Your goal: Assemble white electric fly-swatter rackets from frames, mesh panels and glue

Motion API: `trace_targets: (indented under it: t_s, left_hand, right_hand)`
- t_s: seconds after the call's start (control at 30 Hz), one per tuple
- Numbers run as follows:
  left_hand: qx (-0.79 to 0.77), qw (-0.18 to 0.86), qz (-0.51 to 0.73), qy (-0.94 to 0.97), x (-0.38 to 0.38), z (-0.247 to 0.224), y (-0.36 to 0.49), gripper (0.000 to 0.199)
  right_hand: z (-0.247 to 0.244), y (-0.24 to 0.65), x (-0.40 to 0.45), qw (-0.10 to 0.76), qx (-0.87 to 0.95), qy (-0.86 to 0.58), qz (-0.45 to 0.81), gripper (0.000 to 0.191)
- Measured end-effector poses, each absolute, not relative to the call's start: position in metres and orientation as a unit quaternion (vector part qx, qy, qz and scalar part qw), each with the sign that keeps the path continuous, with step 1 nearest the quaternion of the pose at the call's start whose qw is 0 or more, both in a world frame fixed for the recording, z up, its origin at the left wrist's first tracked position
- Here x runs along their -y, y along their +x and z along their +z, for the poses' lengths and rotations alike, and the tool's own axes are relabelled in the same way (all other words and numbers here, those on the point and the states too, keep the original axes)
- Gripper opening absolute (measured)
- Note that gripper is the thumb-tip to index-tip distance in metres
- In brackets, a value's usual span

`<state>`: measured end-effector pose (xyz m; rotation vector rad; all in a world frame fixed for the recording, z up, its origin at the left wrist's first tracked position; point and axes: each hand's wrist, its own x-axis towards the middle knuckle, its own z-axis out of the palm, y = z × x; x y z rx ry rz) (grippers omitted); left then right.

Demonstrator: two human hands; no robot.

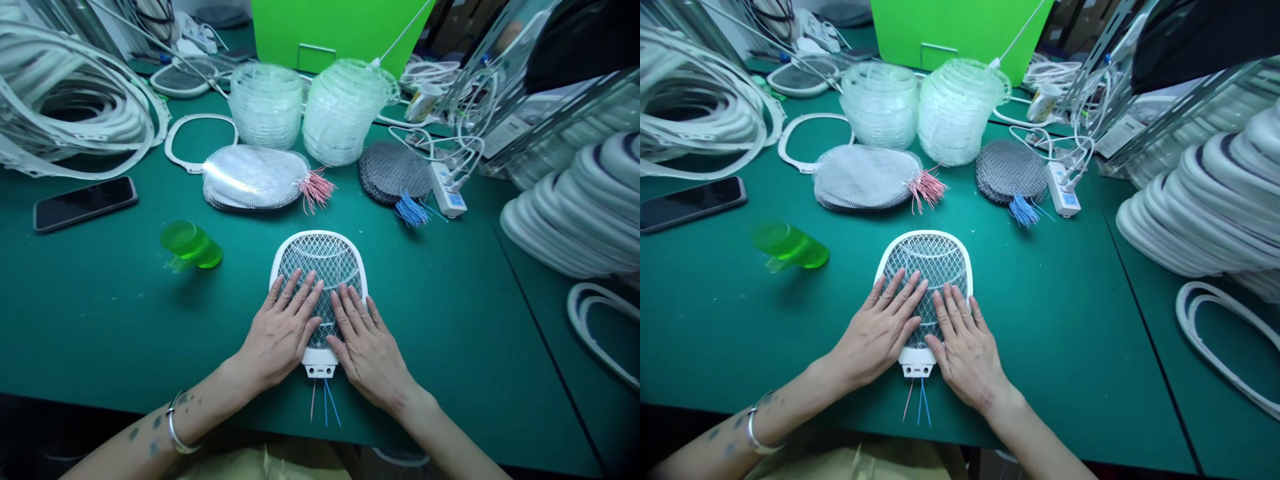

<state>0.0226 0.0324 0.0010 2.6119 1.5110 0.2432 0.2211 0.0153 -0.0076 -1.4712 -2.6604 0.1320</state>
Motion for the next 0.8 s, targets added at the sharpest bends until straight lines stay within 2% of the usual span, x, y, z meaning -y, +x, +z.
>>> trace_targets:
  t_s: [0.47, 0.63, 0.8]
  left_hand:
    - [-0.495, 0.034, 0.092, 0.863, -0.032, -0.006, 0.022, 0.058]
    - [-0.5, 0.026, 0.11, 0.859, -0.032, -0.008, 0.022, 0.059]
    - [-0.503, 0.035, 0.109, 0.857, -0.031, -0.009, 0.022, 0.06]
  right_hand:
    - [-0.014, 0.219, -0.015, 0.069, 0.87, -0.487, 0.042, 0.067]
    - [-0.006, 0.231, -0.016, 0.07, 0.87, -0.469, 0.137, 0.071]
    - [0.001, 0.238, -0.042, 0.168, 0.797, -0.552, 0.179, 0.065]
